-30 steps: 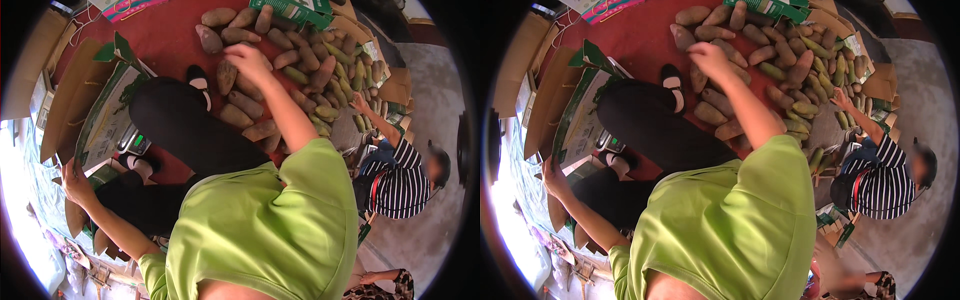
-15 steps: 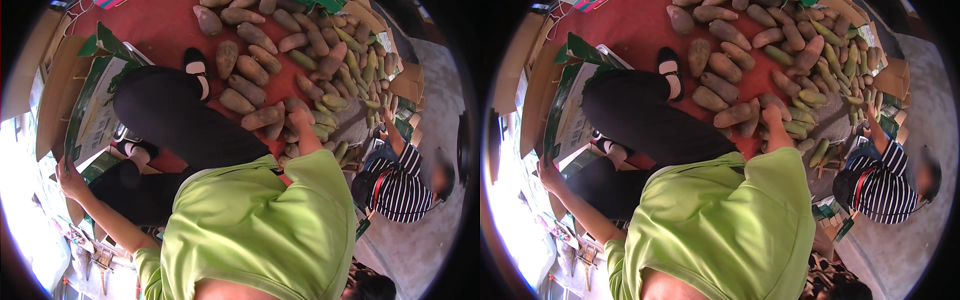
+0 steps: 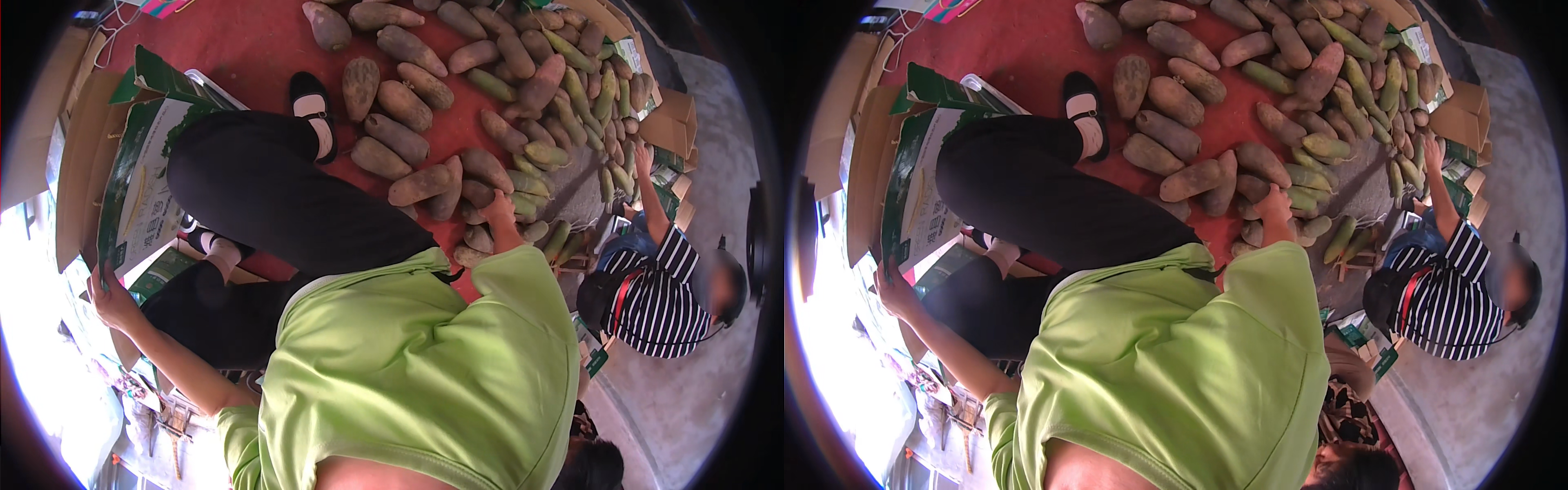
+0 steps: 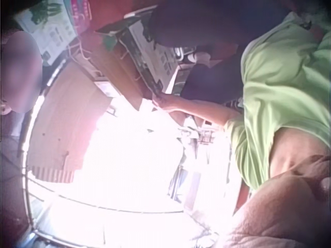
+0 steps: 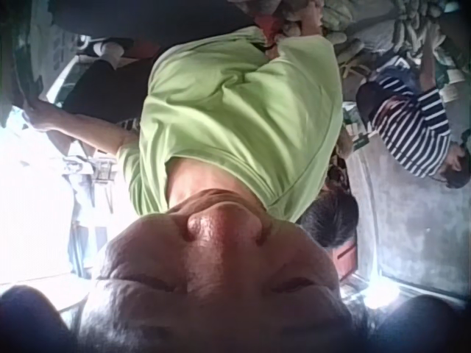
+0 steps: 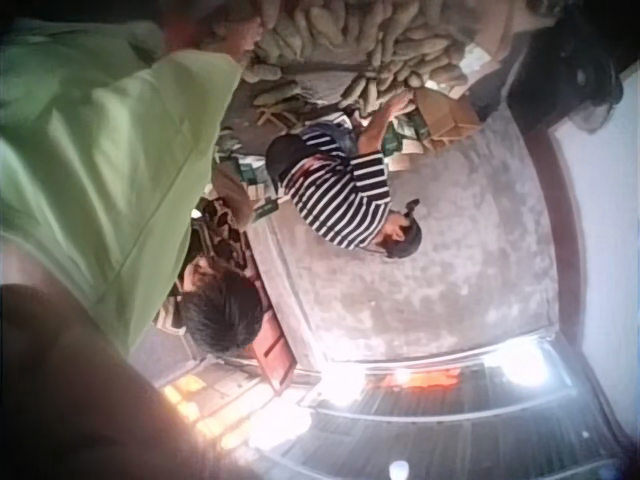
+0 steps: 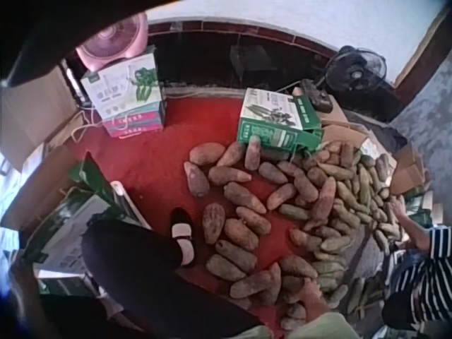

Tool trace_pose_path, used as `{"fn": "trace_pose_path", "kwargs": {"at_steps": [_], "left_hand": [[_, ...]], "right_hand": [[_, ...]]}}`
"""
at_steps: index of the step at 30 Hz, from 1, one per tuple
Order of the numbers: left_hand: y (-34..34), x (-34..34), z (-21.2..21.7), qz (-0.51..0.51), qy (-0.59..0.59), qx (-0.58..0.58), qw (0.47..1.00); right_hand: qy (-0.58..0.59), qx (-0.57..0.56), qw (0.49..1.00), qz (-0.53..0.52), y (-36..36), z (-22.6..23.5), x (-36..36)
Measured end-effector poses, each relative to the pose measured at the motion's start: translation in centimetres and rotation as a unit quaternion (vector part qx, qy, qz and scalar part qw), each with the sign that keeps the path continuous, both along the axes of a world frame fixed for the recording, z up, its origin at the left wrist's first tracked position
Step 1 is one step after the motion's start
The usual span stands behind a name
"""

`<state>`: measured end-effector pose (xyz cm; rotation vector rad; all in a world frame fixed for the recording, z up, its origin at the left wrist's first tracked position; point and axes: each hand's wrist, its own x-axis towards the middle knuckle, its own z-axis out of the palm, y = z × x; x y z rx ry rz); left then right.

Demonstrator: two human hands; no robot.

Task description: Packing and weighing long brown vegetables into cardboard boxes for shipping.

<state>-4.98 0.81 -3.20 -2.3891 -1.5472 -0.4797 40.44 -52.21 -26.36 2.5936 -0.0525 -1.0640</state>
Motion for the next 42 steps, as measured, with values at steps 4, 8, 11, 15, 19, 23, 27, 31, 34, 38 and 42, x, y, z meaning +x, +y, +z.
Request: {"fn": "trace_pose_path", "kwargs": {"at_steps": [4,8,11,15,19,23,27,31,34,38,42], "left_hand": [[0.3,0.4,0.0,0.017,0.006,-0.014,1.0],[0.1,0.0,0.0,0.02,0.004,-0.022,1.0],[-0.1,0.5,0.1,0.022,-0.011,-0.025,0.999],[-0.4,0.6,0.6,0.021,-0.019,-0.033,0.999],[-0.8,1.2,0.8,0.01,-0.041,-0.052,0.998],[-1.2,2.2,1.5,0.014,-0.022,-0.042,0.999],[-2.1,3.2,2.5,0.034,-0.02,-0.048,0.998],[-2.1,3.3,2.8,0.028,-0.021,-0.046,0.998],[-2.1,3.2,3.0,0.03,-0.018,-0.048,0.998],[-1.8,2.7,2.9,0.0,-0.03,-0.056,0.998],[-1.5,2.8,2.7,-0.011,-0.033,-0.069,0.997]], "right_hand": [[0.013,0.019,1.0,0.006,-1.8,-2.9,0.3],[-0.018,0.044,0.999,0.025,0.9,-0.9,-0.1],[-0.044,0.113,0.993,0.003,2.7,1.1,1.1],[-0.078,0.162,0.98,0.082,8.8,6.2,2.8],[-0.177,0.351,0.914,0.103,14.6,9.6,4.8],[-0.143,0.539,0.827,0.072,23.0,14.7,5.1],[-0.067,0.704,0.697,0.118,32.6,21.6,2.1],[-0.007,0.786,0.578,0.22,40.5,28.3,-3.6],[-0.047,0.795,0.504,0.334,45.3,32.0,-8.4],[-0.094,0.775,0.484,0.395,51.5,29.5,-14.6],[-0.085,0.762,0.507,0.394,52.5,27.4,-18.2]]}}
